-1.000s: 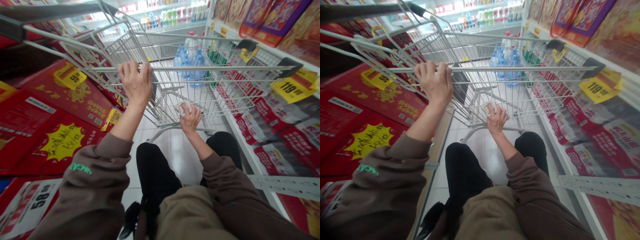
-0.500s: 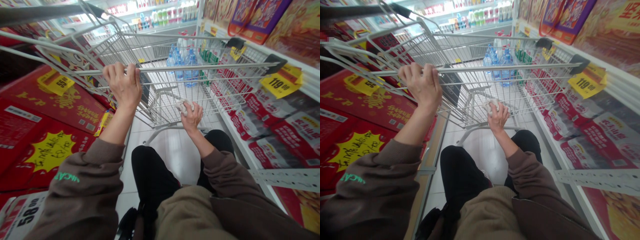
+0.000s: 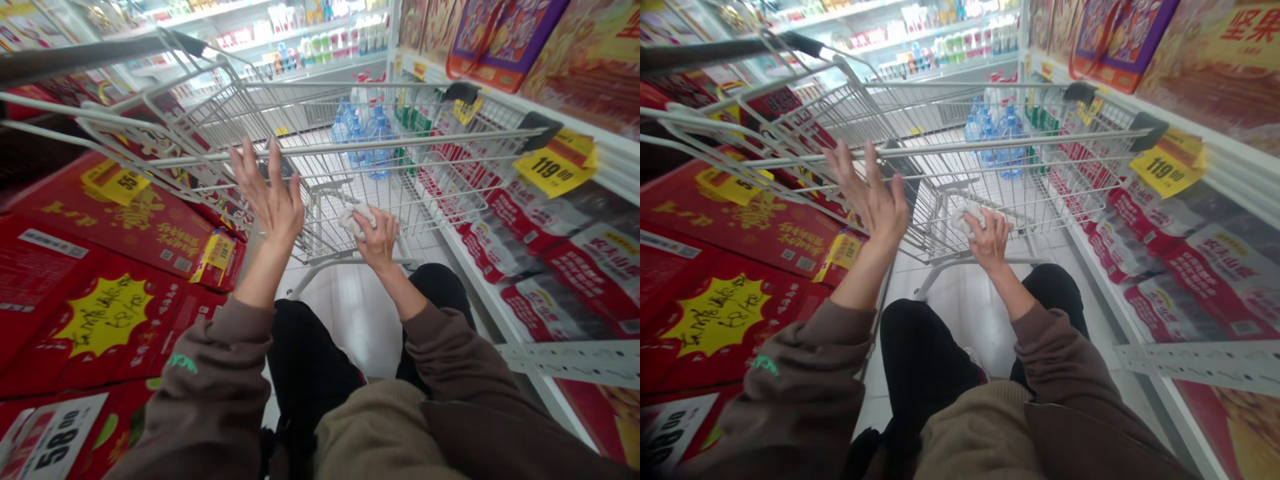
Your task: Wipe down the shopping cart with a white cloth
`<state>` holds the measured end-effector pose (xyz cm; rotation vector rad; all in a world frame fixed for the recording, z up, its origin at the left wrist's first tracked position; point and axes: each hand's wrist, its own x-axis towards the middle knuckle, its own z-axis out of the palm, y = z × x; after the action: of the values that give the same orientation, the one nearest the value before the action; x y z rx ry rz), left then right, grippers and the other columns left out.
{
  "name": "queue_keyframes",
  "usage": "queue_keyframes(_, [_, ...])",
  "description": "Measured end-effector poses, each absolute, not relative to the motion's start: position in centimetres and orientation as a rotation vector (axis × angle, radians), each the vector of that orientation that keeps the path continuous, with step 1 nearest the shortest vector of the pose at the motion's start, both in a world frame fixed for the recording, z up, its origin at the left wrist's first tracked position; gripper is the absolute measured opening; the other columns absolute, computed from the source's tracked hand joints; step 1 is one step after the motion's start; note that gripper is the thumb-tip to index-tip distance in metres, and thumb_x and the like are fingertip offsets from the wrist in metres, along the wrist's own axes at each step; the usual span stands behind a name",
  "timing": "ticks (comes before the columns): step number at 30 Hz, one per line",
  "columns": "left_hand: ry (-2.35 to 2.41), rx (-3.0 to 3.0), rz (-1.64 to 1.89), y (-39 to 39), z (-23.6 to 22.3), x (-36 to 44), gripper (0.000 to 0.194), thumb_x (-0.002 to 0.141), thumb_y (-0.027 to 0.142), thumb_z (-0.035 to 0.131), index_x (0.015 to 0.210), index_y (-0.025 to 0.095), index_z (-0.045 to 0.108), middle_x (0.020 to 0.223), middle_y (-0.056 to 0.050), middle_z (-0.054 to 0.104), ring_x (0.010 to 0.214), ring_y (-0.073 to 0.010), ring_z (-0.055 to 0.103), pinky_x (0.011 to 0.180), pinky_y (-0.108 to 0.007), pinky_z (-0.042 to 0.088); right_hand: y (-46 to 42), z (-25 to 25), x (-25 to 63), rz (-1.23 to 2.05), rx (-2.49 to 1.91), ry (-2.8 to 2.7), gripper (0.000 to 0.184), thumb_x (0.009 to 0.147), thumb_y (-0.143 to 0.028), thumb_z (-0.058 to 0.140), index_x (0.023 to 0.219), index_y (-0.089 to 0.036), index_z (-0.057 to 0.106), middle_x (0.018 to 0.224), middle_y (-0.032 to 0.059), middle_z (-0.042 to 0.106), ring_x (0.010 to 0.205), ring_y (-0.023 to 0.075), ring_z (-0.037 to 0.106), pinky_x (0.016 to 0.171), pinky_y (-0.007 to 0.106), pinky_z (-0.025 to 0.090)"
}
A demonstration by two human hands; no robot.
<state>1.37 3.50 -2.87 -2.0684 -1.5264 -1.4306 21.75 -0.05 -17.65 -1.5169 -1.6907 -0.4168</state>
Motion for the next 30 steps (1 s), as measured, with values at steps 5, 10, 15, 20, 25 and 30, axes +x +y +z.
queue_keyframes(5, [-1.532, -2.139, -1.301, 1.7, -8.9, 5.6, 0.056, 0.102, 0.049, 0.044, 0.151, 0.024, 0.048, 0.173, -0.008, 0.015, 0.161, -0.0338, -0.001, 0.130, -0.060, 0.005, 0.5, -17.1, 23.2, -0.426, -1.627, -1.467, 0.032, 0.090, -0.028, 0.063, 0.121, -0.031, 0.073, 0.135, 0.0092, 0.060, 0.118, 0.0284, 0.049, 0.098, 0.044, 0.039])
queue_keyframes(10, [-1.583, -2.112, -1.242, 1.7, -12.1, 7.2, 0.053, 0.101, 0.039, 0.051, 0.152, 0.025, 0.048, 0.174, -0.007, 0.010, 0.160, -0.0335, -0.007, 0.129, -0.063, 0.007, 0.4, -17.1, 23.7, -0.482, -1.569, -1.420, 0.035, 0.089, -0.027, 0.065, 0.124, -0.031, 0.071, 0.135, 0.0096, 0.059, 0.118, 0.0274, 0.049, 0.101, 0.043, 0.040])
queue_keyframes(15, [-1.637, -2.116, -1.167, 1.9, -13.2, 7.1, 0.053, 0.101, 0.035, 0.052, 0.153, 0.026, 0.048, 0.174, -0.008, 0.010, 0.160, -0.0335, -0.005, 0.128, -0.064, 0.004, 0.7, -17.1, 24.7, -0.418, -1.604, -1.541, 0.032, 0.090, -0.027, 0.064, 0.121, -0.031, 0.071, 0.137, 0.0091, 0.058, 0.122, 0.0275, 0.048, 0.102, 0.044, 0.040])
queue_keyframes(20, [-1.662, -2.168, -1.126, 1.6, -13.3, 7.1, 0.052, 0.102, 0.034, 0.049, 0.153, 0.026, 0.048, 0.174, -0.008, 0.012, 0.160, -0.0334, -0.005, 0.128, -0.064, 0.004, 0.7, -16.5, 25.0, -0.366, -1.710, -1.152, 0.026, 0.094, -0.032, 0.058, 0.116, -0.024, 0.070, 0.133, 0.0130, 0.056, 0.120, 0.0289, 0.049, 0.100, 0.048, 0.044])
queue_keyframes(25, [-1.715, -2.140, -1.126, 1.4, -13.1, 7.6, 0.060, 0.102, 0.038, 0.049, 0.159, 0.023, 0.038, 0.173, -0.011, 0.009, 0.160, -0.0340, -0.005, 0.126, -0.067, -0.002, 0.6, -16.9, 25.1, -0.414, -1.574, -1.472, 0.028, 0.089, -0.028, 0.065, 0.117, -0.030, 0.071, 0.134, 0.0083, 0.059, 0.121, 0.0263, 0.050, 0.102, 0.043, 0.045])
queue_keyframes(30, [-1.711, -2.187, -1.069, 1.6, -13.0, 5.7, 0.055, 0.103, 0.034, 0.047, 0.157, 0.031, 0.041, 0.172, -0.004, 0.020, 0.160, -0.0322, -0.006, 0.125, -0.068, -0.007, 1.0, -16.4, 27.0, -0.368, -1.745, -0.986, 0.026, 0.088, -0.028, 0.063, 0.112, -0.024, 0.071, 0.131, 0.0121, 0.059, 0.118, 0.0289, 0.051, 0.100, 0.048, 0.047])
